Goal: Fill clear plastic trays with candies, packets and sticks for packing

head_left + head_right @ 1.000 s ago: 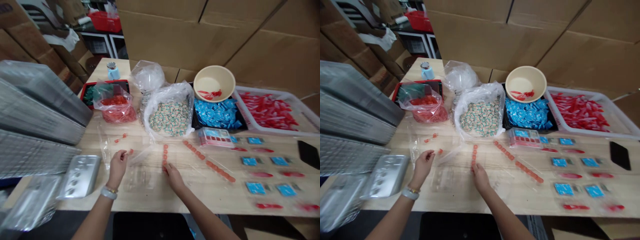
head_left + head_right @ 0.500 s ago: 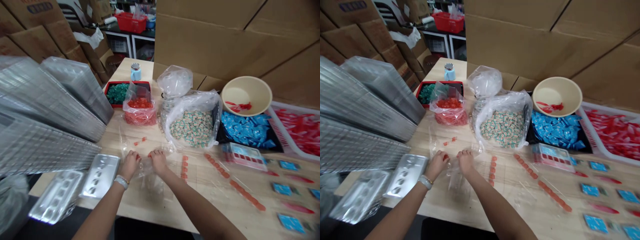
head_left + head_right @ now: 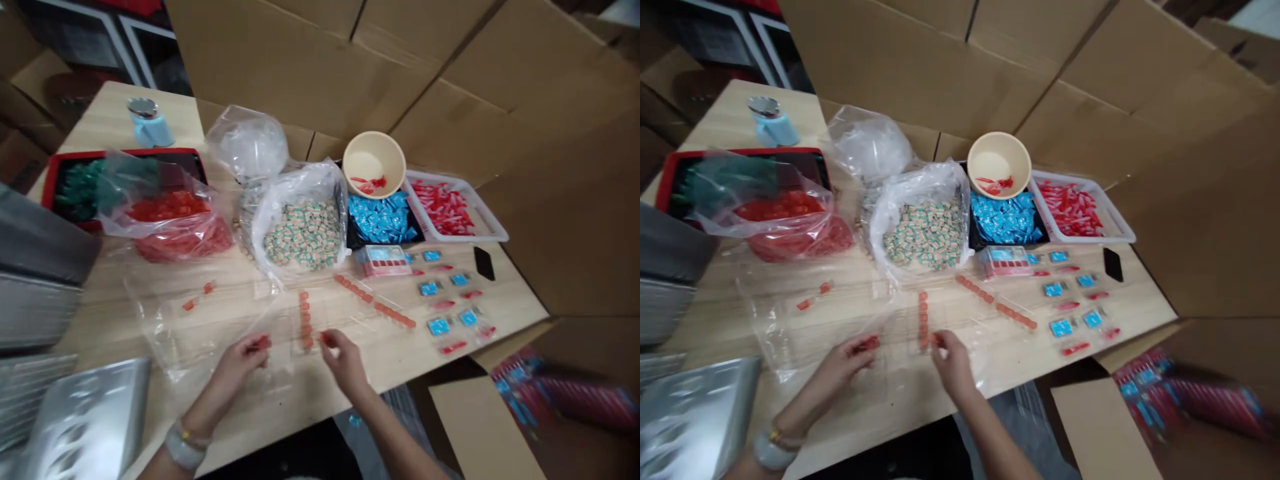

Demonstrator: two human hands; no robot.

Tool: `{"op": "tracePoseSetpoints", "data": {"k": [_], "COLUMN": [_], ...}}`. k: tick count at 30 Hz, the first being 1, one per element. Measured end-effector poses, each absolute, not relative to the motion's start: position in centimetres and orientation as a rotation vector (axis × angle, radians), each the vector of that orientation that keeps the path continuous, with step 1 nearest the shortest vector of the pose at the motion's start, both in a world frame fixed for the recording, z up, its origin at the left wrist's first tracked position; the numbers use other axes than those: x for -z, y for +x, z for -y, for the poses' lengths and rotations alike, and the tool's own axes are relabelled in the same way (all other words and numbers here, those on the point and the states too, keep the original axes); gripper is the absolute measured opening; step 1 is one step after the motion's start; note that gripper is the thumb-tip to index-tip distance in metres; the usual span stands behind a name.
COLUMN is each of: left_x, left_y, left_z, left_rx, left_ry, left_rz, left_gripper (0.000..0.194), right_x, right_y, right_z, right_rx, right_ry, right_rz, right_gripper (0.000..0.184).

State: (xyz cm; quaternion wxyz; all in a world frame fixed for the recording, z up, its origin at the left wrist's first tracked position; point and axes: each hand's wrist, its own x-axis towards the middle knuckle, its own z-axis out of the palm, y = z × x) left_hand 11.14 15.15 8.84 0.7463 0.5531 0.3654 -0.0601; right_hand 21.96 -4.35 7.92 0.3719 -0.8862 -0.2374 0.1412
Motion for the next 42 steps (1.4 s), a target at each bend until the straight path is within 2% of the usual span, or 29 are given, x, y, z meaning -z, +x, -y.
{"op": "tracePoseSetpoints", "data": {"k": [5, 13, 20, 23, 28, 30, 34, 38, 42], "left_x": [-7.6, -4.4, -4.3, -5.2, -6.5, -6.7, -6.6, -6.2, -6.5], "left_y": [14.7, 18.7, 18.3, 18.3, 18.3, 18.2, 18.1, 18.6, 19.0], "left_z": [-6.1, 1.6, 2.8, 2.7, 3.1, 3.3, 4.0, 5.8, 5.4], "left_rx": [0.319, 0.374, 0.383, 0.355, 0.354, 0.408, 0.434, 0.38, 0.358], "left_ry": [1.227, 1.146, 0.963, 0.952, 0.911, 0.857, 0.728, 0.59, 0.817], "left_rz": [-0.571, -0.583, -0.671, -0.712, -0.624, -0.591, -0.641, -0.691, -0.718], "left_gripper": [0.038, 0.027, 0.025, 0.026, 0.021, 0.021, 0.022, 0.022, 0.031], "right_x": [-7.0, -5.2, -5.1, -6.7, -9.0, -9.2, -8.7, -8.5, -7.7], "right_y": [26.8, 30.4, 31.0, 29.0, 23.5, 22.3, 21.8, 22.5, 24.4], "right_z": [15.3, 14.1, 14.2, 15.1, 16.1, 16.2, 16.6, 16.9, 17.0], "right_rx": [-0.232, -0.531, -0.608, -0.484, -0.538, -0.543, -0.476, -0.439, -0.381], "right_ry": [-2.568, -2.763, -2.76, -2.714, -2.169, -2.082, -2.076, -2.153, -2.28], "right_rz": [0.425, 0.763, 0.791, 0.688, 0.644, 0.627, 0.585, 0.539, 0.617], "right_gripper": [0.021, 0.021, 0.015, 0.023, 0.02, 0.019, 0.021, 0.014, 0.014]}}
